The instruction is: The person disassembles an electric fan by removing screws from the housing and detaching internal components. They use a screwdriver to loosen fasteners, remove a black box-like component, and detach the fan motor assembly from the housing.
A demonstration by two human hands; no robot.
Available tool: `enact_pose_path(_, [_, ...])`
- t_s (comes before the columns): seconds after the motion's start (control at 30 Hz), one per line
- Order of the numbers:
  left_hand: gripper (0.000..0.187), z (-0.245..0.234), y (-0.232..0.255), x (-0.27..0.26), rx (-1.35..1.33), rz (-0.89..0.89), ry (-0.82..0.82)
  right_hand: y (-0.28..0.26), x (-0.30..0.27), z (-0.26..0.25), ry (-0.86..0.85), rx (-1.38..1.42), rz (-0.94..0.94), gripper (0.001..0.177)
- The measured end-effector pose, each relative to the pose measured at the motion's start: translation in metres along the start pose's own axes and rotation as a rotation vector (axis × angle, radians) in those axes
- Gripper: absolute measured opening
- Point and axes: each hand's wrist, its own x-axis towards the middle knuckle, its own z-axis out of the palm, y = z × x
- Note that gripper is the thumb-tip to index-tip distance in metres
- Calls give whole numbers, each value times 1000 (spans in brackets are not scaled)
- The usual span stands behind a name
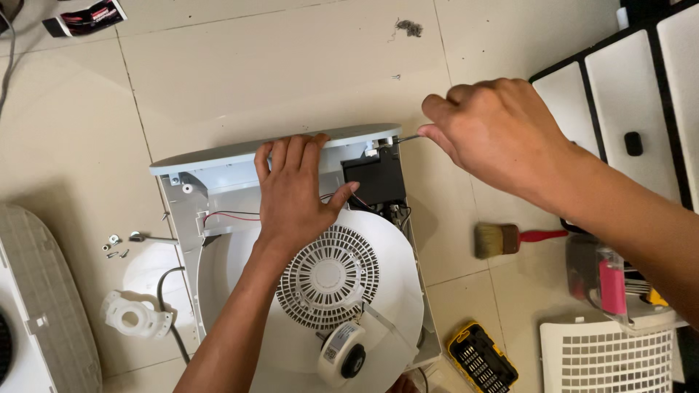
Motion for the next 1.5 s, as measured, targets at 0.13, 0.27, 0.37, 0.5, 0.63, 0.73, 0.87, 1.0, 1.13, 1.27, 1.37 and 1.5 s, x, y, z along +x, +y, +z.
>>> enact_pose_path(0.13, [76,2,-3,-2,-13,-3,-7,-1,-2,-2,-42,116,58,20])
enact_pose_path(0.27, [75,2,-3,-2,-20,-5,-4,-4,-5,-7,204,123,-108,23])
enact_pose_path(0.37, [76,-2,-3,0,-13,-3,-20,-12,-6,-10,148,57,-7,17])
enact_pose_path(0.5, [78,-9,2,3,-28,-3,-39,-17,-7,-14,-341,-96,246,32])
enact_pose_path(0.63, [89,-17,6,3,-34,-24,-76,-13,-10,-14,10,24,32,26])
enact_pose_path(0.73, [99,-20,7,6,-44,-30,-129,-11,-15,-12,201,73,-74,27])
enact_pose_path(0.87, [108,-20,6,6,-49,-45,-182,-19,-18,-11,-270,-36,173,26])
enact_pose_path(1.0, [108,-22,8,7,-46,-80,-227,-29,-15,-13,-424,-32,280,34])
enact_pose_path(1.13, [110,-26,10,7,-54,-80,-224,-38,-15,-14,270,73,-91,31])
enact_pose_path(1.27, [108,-24,10,12,-51,-78,-226,-42,-10,-6,-93,-36,55,24])
enact_pose_path(1.37, [109,-20,8,7,-49,-73,-223,-43,-9,0,-347,-61,162,31])
enact_pose_path(1.5, [109,-21,8,6,-52,-62,-205,-38,-6,-4,184,-54,-90,23])
